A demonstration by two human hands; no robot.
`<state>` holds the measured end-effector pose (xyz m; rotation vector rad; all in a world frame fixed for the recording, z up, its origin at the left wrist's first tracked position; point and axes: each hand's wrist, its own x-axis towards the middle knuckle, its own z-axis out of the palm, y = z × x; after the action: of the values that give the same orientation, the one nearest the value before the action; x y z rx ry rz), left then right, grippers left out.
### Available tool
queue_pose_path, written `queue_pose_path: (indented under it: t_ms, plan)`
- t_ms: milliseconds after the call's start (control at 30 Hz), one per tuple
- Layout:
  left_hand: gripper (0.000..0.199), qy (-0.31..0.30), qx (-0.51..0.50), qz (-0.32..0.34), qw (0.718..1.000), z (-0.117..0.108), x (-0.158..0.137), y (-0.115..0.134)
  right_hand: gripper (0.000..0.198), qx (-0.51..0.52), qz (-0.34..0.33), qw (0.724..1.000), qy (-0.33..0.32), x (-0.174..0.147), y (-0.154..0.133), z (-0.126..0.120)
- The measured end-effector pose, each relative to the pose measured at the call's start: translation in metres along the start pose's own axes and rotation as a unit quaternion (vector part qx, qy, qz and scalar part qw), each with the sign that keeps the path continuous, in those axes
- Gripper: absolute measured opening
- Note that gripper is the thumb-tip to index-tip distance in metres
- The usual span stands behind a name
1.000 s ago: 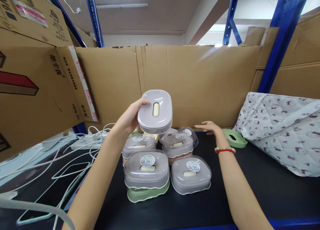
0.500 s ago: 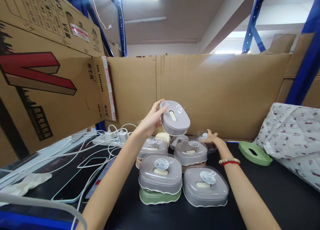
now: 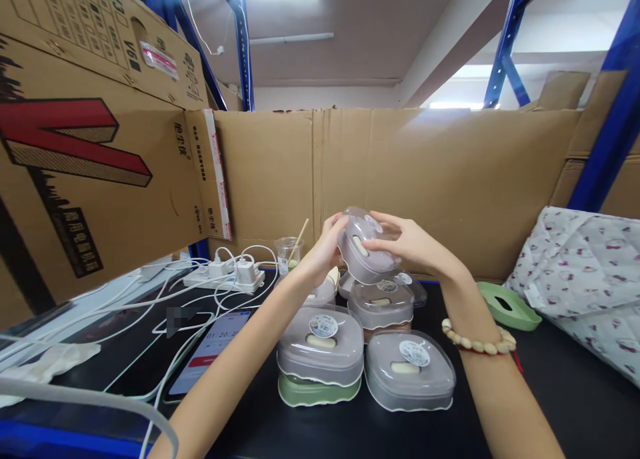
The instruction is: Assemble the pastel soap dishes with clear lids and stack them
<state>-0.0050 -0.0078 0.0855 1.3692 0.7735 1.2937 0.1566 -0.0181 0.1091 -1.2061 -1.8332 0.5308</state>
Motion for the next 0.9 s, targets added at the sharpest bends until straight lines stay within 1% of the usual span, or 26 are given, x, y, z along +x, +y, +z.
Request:
queue_pose_path:
  t_ms: [100,200,267,400,533,567,600,633,700,733,800,900]
  plan:
    - [0.053,0.012,-0.023,-0.034,0.999,0.004,-0.005,0.004,0.080,-0.020,-0.052,0.998,-0.006,-0.001,0.001,0.005]
    - [0.064,0.027,-0.019,-0.024,0.999,0.004,-0.006,0.005,0.079,-0.022,-0.060,0.998,-0.003,-0.002,0.001,0.004]
    - [0.066,0.039,-0.015,-0.008,0.999,0.004,-0.007,0.004,0.080,-0.018,-0.056,0.998,-0.005,-0.003,-0.001,0.003]
    - [0.060,0.064,-0.030,0.008,0.998,0.007,-0.007,0.004,0.085,-0.006,-0.037,0.999,-0.005,-0.004,-0.004,0.005]
    - [0.056,0.081,-0.076,0.030,0.993,0.007,-0.008,0.006,0.106,0.011,-0.001,1.000,0.028,-0.003,-0.006,0.008]
    - [0.056,0.084,-0.089,0.040,0.992,0.007,-0.007,0.006,0.108,0.020,0.016,0.999,0.040,-0.002,-0.006,0.009]
    - [0.056,0.084,-0.101,0.053,0.990,0.006,-0.007,0.006,0.105,0.033,0.034,0.998,0.047,-0.001,-0.007,0.010]
    - [0.057,0.082,-0.111,0.068,0.988,0.005,-0.007,0.007,0.096,0.049,0.051,0.996,0.046,0.000,-0.008,0.010]
    - [0.058,0.072,-0.123,0.102,0.985,0.003,-0.007,0.007,0.074,0.084,0.073,0.994,0.024,0.002,-0.010,0.010]
    - [0.059,0.066,-0.120,0.114,0.984,0.002,-0.007,0.008,0.067,0.099,0.073,0.992,0.011,0.002,-0.010,0.009]
    - [0.059,0.052,-0.096,0.120,0.987,-0.002,-0.006,0.010,0.060,0.115,0.055,0.992,0.001,0.002,-0.010,0.006]
    - [0.055,0.041,-0.029,0.096,0.994,-0.009,-0.005,0.015,0.053,0.113,0.016,0.993,-0.008,-0.001,-0.007,-0.001]
